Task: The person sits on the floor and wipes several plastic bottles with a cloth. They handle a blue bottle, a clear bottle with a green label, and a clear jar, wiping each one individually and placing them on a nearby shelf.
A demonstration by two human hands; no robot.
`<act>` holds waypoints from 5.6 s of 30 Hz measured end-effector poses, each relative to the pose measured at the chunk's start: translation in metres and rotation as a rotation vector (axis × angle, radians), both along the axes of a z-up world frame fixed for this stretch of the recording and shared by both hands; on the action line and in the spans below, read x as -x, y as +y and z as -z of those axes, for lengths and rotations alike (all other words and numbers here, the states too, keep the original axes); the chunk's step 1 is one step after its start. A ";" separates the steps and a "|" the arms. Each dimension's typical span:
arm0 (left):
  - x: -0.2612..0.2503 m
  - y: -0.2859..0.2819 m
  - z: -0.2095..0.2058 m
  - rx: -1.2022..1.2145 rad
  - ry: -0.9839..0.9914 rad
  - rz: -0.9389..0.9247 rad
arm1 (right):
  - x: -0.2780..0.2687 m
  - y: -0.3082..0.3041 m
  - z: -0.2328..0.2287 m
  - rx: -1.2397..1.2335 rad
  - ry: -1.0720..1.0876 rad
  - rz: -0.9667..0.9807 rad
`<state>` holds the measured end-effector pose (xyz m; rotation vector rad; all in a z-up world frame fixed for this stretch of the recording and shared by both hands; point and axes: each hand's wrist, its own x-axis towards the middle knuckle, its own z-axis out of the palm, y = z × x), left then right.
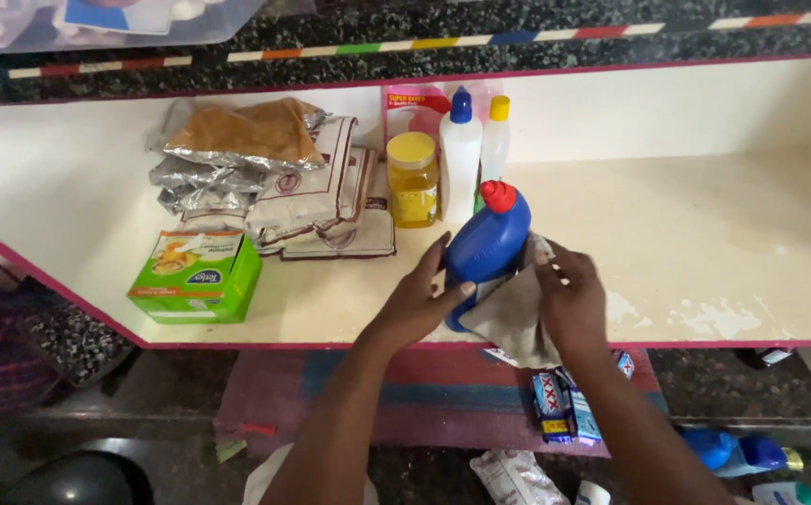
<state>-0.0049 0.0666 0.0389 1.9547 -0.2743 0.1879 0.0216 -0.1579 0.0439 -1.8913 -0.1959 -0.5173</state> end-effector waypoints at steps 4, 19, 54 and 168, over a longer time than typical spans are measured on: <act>-0.005 -0.010 -0.008 0.015 0.011 -0.021 | 0.007 -0.014 -0.029 0.028 0.062 -0.026; 0.028 -0.028 -0.028 -0.156 -0.179 -0.263 | 0.001 0.051 -0.055 -0.930 0.120 -0.516; -0.008 -0.028 0.010 -0.019 -0.378 -0.134 | -0.039 0.037 -0.019 0.023 -0.226 -0.429; -0.029 -0.016 0.019 -0.028 -0.028 -0.205 | -0.064 0.085 0.122 -0.738 0.093 -0.057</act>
